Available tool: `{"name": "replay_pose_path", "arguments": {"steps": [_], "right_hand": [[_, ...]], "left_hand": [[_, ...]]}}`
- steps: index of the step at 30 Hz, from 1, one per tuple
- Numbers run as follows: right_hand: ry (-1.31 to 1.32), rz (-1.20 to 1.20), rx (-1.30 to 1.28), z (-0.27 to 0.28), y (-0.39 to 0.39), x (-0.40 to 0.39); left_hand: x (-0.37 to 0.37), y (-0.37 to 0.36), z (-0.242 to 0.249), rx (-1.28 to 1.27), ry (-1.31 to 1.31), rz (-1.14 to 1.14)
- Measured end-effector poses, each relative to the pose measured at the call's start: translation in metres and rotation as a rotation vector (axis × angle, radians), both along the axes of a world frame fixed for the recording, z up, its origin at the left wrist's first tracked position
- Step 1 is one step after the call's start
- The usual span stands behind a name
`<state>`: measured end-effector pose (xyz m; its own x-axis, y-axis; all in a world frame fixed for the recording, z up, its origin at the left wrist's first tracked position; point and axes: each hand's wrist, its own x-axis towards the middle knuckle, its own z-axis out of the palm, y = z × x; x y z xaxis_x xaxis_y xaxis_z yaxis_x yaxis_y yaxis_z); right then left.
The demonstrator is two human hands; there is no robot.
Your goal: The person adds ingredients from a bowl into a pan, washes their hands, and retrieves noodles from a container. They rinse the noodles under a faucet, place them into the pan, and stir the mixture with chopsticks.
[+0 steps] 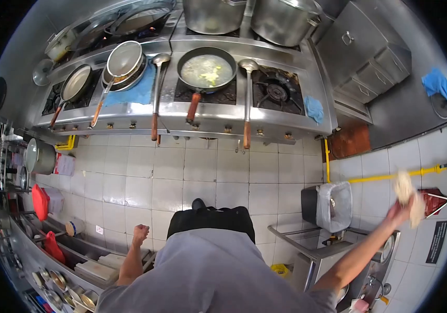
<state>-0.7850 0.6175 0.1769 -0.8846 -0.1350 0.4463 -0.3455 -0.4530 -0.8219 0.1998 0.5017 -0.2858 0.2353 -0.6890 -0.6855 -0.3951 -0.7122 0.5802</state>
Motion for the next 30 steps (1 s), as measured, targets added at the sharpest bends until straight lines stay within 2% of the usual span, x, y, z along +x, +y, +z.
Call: {"name": "replay_pose_path", "arguments": {"steps": [1, 2, 5, 8, 9, 11, 13, 14, 15, 16, 17, 18, 19, 20, 22, 25, 28, 29, 30], "right_hand": [[-0.136, 0.167, -0.025, 0.006, -0.053, 0.006], [-0.176, 0.186, -0.007, 0.01, -0.111, 0.021], [-0.142, 0.483, -0.027, 0.02, -0.277, 0.104], [-0.162, 0.624, -0.031, 0.021, -0.412, 0.204], [-0.198, 0.616, 0.04, 0.023, -0.449, 0.239], [-0.162, 0.715, 0.069, 0.002, -0.522, 0.281], [-0.058, 0.67, 0.217, -0.031, -0.592, 0.313], [-0.04, 0.721, 0.263, -0.041, -0.613, 0.338], [-0.034, 0.754, 0.367, -0.062, -0.644, 0.349], [-0.031, 0.812, 0.395, -0.075, -0.66, 0.372], [0.017, 0.796, 0.539, -0.108, -0.696, 0.37], [0.073, 0.748, 0.659, -0.113, -0.701, 0.396], [0.114, 0.735, 0.664, -0.152, -0.731, 0.395], [0.017, 0.836, 0.689, -0.139, -0.716, 0.424], [-0.012, 0.843, 0.952, -0.169, -0.738, 0.434], [0.009, 0.944, 1.133, -0.226, -0.78, 0.425], [0.401, 0.674, 1.336, -0.176, -0.762, 0.443], [0.497, 0.646, 1.197, -0.179, -0.76, 0.436], [0.583, 0.677, 1.166, -0.183, -0.757, 0.425]], "left_hand": [[0.006, 0.001, 0.01, -0.021, 0.045, 0.071], [0.013, 0.003, 0.019, -0.03, 0.055, 0.125], [0.026, 0.011, 0.039, -0.058, 0.063, 0.28], [0.038, 0.049, 0.033, -0.114, 0.051, 0.395], [0.04, 0.066, 0.031, -0.149, 0.058, 0.419], [0.039, 0.106, 0.023, -0.145, 0.145, 0.479], [0.014, 0.137, 0.035, -0.099, 0.087, 0.613], [0.003, 0.158, 0.041, -0.2, 0.258, 0.644], [-0.005, 0.173, 0.037, -0.007, 0.164, 0.748], [-0.023, 0.182, 0.05, 0.028, 0.117, 0.785], [-0.035, 0.196, 0.054, 0.031, 0.138, 0.824], [-0.052, 0.203, 0.067, -0.011, 0.099, 0.782], [-0.066, 0.205, 0.076, 0.066, 0.059, 0.801], [-0.08, 0.206, 0.08, 0.146, 0.022, 0.818], [-0.102, 0.204, 0.086, 0.137, 0.046, 0.839], [-0.125, 0.194, 0.091, 0.114, 0.061, 0.873], [-0.141, 0.163, 0.1, 0.061, 0.075, 0.899], [-0.145, 0.156, 0.102, 0.028, 0.057, 0.881], [-0.147, 0.151, 0.106, -0.004, 0.039, 0.862]]}}
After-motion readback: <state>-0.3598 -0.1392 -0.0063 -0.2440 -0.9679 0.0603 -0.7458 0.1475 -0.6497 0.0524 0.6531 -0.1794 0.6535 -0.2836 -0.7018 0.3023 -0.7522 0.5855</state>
